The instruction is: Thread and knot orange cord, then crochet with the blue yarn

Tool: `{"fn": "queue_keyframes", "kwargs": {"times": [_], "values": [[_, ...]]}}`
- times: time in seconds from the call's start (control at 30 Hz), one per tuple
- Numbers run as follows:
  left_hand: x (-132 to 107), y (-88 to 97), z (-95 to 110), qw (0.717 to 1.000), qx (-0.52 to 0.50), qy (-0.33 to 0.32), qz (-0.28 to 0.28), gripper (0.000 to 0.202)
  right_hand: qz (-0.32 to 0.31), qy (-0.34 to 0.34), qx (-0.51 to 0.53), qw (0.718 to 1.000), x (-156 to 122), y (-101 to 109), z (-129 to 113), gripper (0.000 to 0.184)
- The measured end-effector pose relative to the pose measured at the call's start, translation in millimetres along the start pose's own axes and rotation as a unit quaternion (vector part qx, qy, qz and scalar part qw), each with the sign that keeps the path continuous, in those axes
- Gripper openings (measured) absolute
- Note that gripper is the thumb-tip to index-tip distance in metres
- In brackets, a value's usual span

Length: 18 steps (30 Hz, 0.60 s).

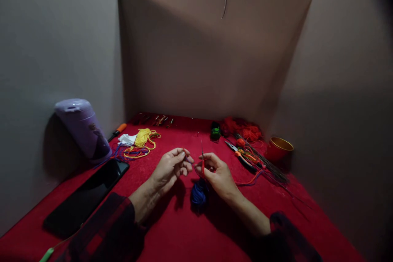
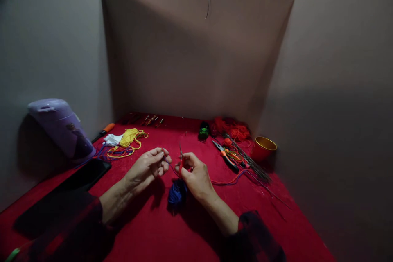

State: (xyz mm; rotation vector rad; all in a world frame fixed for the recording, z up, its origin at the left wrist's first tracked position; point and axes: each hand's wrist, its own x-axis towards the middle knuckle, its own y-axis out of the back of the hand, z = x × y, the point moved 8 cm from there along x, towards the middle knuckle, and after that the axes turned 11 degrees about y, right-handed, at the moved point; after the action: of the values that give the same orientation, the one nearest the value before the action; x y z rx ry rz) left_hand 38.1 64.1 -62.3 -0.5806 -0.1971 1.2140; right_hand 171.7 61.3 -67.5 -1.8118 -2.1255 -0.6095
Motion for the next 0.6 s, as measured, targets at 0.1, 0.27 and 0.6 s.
{"fn": "queue_keyframes", "kwargs": {"times": [0.1, 0.27, 0.6], "values": [[0.8, 2.3, 1.1, 1.0, 0.005, -0.008, 0.022, 0.007, -0.001, 0.011, -0.004, 1.0, -1.7, -0.1, -5.8, 0.023], [0.9, -4.6, -2.0, 0.999, 0.042, -0.032, 0.001, 0.016, -0.024, 0.05, -0.014, 0.998, -5.5, -9.0, -16.5, 0.017], [-1.0, -5.4, -0.7, 0.992, 0.115, -0.048, -0.004, 0.023, 0.007, 0.038, -0.004, 0.999, -5.7, -1.9, -6.1, 0.018]]}}
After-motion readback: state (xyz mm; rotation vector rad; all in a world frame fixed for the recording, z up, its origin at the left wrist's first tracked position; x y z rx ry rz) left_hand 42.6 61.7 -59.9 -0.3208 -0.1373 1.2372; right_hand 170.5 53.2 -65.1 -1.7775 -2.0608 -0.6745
